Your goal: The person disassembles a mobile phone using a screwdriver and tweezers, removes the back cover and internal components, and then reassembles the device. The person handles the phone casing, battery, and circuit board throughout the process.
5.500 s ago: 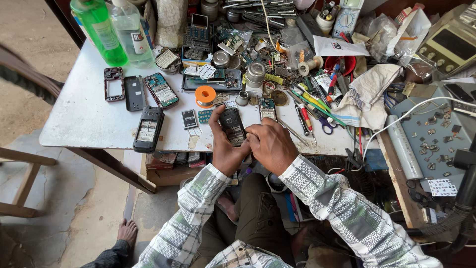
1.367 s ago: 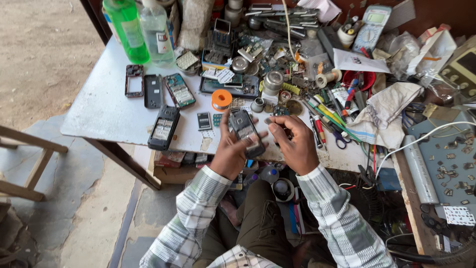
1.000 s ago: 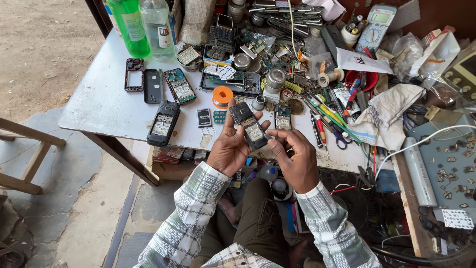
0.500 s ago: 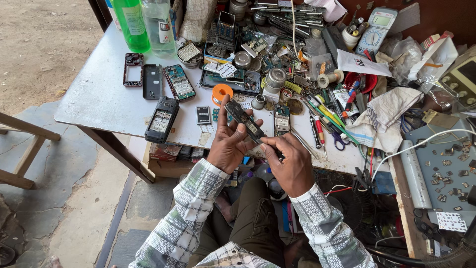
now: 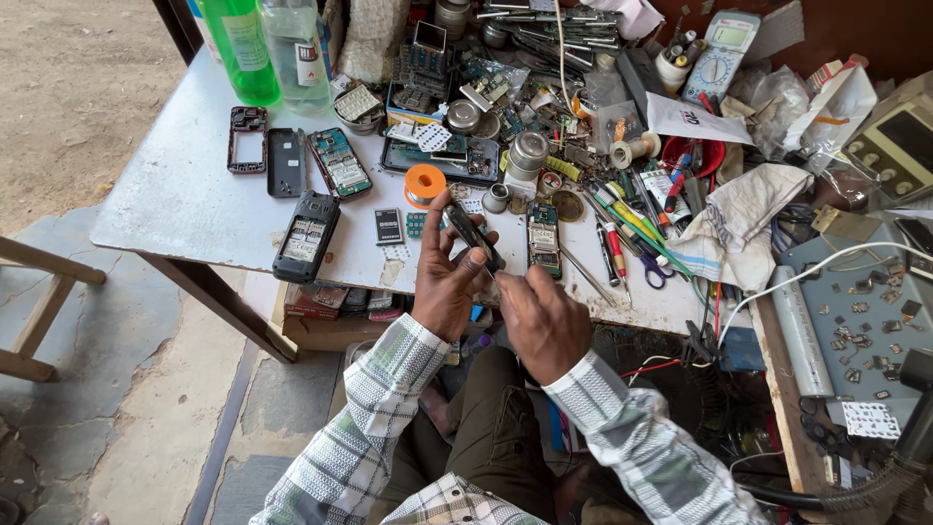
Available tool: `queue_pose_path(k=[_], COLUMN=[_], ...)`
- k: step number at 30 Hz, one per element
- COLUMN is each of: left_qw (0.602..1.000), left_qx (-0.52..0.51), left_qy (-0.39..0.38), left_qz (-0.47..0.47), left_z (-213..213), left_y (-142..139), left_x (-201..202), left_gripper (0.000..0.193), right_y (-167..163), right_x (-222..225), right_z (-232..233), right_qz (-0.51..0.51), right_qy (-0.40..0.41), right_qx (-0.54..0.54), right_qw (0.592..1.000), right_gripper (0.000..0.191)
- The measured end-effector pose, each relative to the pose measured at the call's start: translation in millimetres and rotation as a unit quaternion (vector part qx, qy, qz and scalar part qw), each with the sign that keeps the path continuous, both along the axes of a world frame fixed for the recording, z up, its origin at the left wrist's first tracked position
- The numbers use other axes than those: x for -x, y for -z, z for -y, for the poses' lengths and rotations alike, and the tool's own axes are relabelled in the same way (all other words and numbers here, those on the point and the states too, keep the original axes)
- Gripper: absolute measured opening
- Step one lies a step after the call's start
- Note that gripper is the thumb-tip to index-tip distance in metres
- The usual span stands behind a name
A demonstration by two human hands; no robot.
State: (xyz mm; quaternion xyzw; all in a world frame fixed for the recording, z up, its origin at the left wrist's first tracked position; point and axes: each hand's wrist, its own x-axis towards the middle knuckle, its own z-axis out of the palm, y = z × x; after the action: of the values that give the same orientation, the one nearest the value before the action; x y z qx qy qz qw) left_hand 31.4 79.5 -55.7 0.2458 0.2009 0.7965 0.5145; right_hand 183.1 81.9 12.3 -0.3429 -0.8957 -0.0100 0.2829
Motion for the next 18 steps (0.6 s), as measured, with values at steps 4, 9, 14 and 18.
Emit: queue_pose_path(k=[4,9,14,18], left_qw=[1.0,0.999,0.997,0.994], left_qx=[-0.004,-0.022,-0.012,0.006], left_qy=[-0.001,0.035,0.029,0.036], left_qz=[0.02,-0.034,-0.072,-0.099], left_z=[3,9,9,10], left_y=[-2,-5,-7,-8], left_x=[-1,6,7,7], left_gripper=[0.095,0.111,0.115,0.114], right_y=[5,3,-10,-27], right_x=[3,-1,-6,-7], right_z=[-1,-7,-7,-9], right_qz=[-0.112,-0.175,-0.14,-0.161], right_qy=[0.013,0.005,-0.003,-0.015], right_qx=[0.053,0.171,0.171,0.199], right_qw=[0.992,0.97,0.975,0.966], right_gripper=[0.017,0.016,0.016,0.019])
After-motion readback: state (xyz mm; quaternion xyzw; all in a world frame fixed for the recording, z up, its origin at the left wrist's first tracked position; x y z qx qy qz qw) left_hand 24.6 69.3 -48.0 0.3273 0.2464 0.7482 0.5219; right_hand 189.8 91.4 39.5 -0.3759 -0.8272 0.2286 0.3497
